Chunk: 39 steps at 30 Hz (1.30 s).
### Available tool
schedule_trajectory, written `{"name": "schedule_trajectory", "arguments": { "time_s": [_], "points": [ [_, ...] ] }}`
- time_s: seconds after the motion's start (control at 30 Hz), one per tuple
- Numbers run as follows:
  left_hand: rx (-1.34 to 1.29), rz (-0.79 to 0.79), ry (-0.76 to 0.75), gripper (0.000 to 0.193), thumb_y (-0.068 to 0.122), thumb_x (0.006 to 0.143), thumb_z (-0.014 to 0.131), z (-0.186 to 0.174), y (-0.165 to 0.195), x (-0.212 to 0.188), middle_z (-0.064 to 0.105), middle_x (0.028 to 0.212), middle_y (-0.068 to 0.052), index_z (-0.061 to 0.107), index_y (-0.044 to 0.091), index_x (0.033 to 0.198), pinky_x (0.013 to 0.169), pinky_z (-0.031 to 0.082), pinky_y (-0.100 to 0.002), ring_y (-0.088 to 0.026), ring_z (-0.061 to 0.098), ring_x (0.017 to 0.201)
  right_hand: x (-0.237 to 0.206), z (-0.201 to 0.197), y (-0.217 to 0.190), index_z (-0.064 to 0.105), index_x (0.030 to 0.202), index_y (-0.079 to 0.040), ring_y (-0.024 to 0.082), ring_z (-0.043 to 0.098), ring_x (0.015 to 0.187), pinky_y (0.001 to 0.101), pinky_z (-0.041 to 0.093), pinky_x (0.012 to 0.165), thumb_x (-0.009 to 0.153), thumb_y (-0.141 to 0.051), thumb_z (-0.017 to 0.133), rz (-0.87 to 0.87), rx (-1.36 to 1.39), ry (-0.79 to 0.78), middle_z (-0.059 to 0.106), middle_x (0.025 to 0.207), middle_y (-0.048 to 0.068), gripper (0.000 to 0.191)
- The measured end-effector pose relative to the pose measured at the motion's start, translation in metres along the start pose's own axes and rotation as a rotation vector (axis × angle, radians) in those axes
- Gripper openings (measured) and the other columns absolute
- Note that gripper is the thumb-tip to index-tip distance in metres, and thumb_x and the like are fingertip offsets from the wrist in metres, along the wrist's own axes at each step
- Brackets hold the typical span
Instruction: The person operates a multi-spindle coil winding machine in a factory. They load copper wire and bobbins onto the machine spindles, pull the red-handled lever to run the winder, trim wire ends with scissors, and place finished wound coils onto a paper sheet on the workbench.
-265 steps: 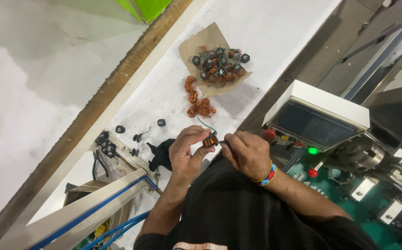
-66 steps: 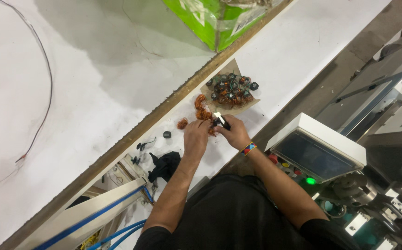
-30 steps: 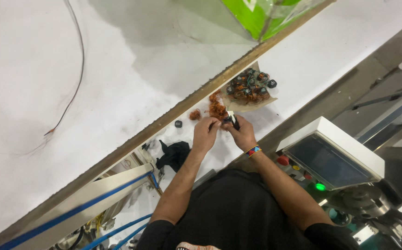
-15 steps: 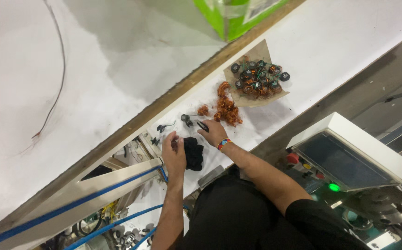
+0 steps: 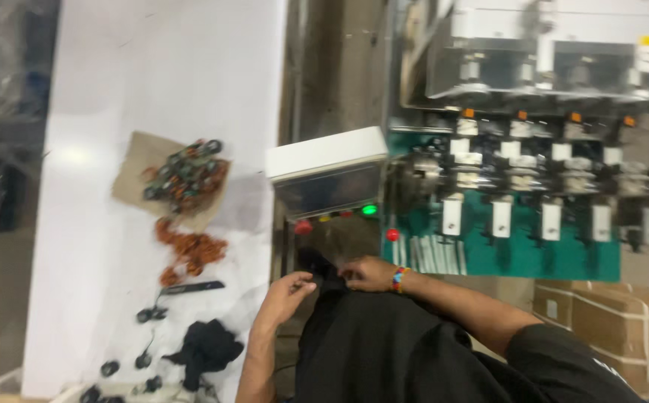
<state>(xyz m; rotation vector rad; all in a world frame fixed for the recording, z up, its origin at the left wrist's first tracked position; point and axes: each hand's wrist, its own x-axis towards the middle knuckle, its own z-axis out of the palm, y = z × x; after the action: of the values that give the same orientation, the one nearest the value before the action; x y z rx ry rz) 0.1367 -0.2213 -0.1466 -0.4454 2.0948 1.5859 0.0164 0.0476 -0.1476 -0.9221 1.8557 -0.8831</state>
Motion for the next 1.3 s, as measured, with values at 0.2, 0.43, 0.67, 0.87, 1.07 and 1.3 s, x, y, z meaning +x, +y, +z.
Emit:
{"name": "schedule_trajectory", "arguments": {
  "time_s": [0.2, 0.43, 0.67, 0.87, 1.07, 1.3],
  "points": [
    [-0.184, -0.046, -0.096, 0.051, 0.041, 0.094, 0.063, 0.11, 0.068, 0.085, 0.073, 0.112, -0.005, 0.063, 0.01, 0.134, 0.072, 0.056, -0.03, -0.015, 0.07, 0.089, -0.304, -0.047, 0.144, 0.066, 0.13, -0.014, 0.027, 0.069, 0.119, 0.0403, 0.056, 0.1, 0.089, -0.036, 0.067, 0.886, 0.148, 0.274, 0.073, 0.128, 0.011, 0.046],
    [-0.5, -0.12, 0.129, 0.062, 0.052, 0.104, 0.043, 0.193, 0.136, 0.14, 0.073, 0.111, -0.013, 0.065, 0.0, 0.129, 0.065, 0.06, -0.033, -0.018, 0.07, 0.084, -0.583, -0.269, 0.223, 0.065, 0.132, -0.013, 0.026, 0.069, 0.121, 0.04, 0.057, 0.102, 0.093, -0.038, 0.063, 1.093, 0.026, 1.243, 0.072, 0.129, 0.011, 0.046],
    [-0.405, -0.096, 0.445, 0.049, 0.035, 0.107, 0.043, 0.216, 0.164, 0.165, 0.075, 0.086, -0.015, 0.07, -0.006, 0.104, 0.045, 0.055, -0.033, -0.019, 0.068, 0.06, -0.58, -0.359, 0.285, 0.065, 0.133, -0.012, 0.026, 0.069, 0.122, 0.0398, 0.057, 0.103, 0.097, -0.04, 0.06, 0.414, 0.798, 1.519, 0.072, 0.13, 0.01, 0.046],
    [-0.206, -0.027, 0.576, 0.046, 0.03, 0.103, 0.045, 0.231, 0.164, 0.16, 0.076, 0.08, -0.012, 0.071, -0.006, 0.094, 0.043, 0.054, -0.033, -0.021, 0.071, 0.058, -0.568, -0.347, 0.318, 0.064, 0.134, -0.012, 0.026, 0.069, 0.123, 0.0396, 0.058, 0.105, 0.1, -0.042, 0.056, 0.194, 1.029, 1.613, 0.072, 0.131, 0.01, 0.047],
    [0.257, 0.603, 0.879, 0.077, 0.061, 0.111, 0.042, 0.246, 0.159, 0.167, 0.062, 0.104, -0.023, 0.053, -0.013, 0.13, 0.071, 0.052, -0.041, -0.034, 0.064, 0.085, -0.582, -0.25, 0.307, 0.064, 0.136, -0.011, 0.025, 0.069, 0.125, 0.0394, 0.058, 0.106, 0.103, -0.044, 0.053, -0.003, 1.247, 1.784, 0.072, 0.132, 0.01, 0.048],
    [-1.026, 0.241, 0.744, 0.062, 0.073, 0.104, 0.04, 0.239, 0.161, 0.165, 0.06, 0.086, -0.002, 0.054, 0.013, 0.112, 0.049, 0.041, -0.03, -0.022, 0.066, 0.067, -0.529, -0.29, 0.332, 0.063, 0.137, -0.01, 0.025, 0.069, 0.126, 0.0391, 0.059, 0.107, 0.107, -0.047, 0.049, -0.042, 1.315, 1.677, 0.072, 0.133, 0.01, 0.05]
  ]
}}
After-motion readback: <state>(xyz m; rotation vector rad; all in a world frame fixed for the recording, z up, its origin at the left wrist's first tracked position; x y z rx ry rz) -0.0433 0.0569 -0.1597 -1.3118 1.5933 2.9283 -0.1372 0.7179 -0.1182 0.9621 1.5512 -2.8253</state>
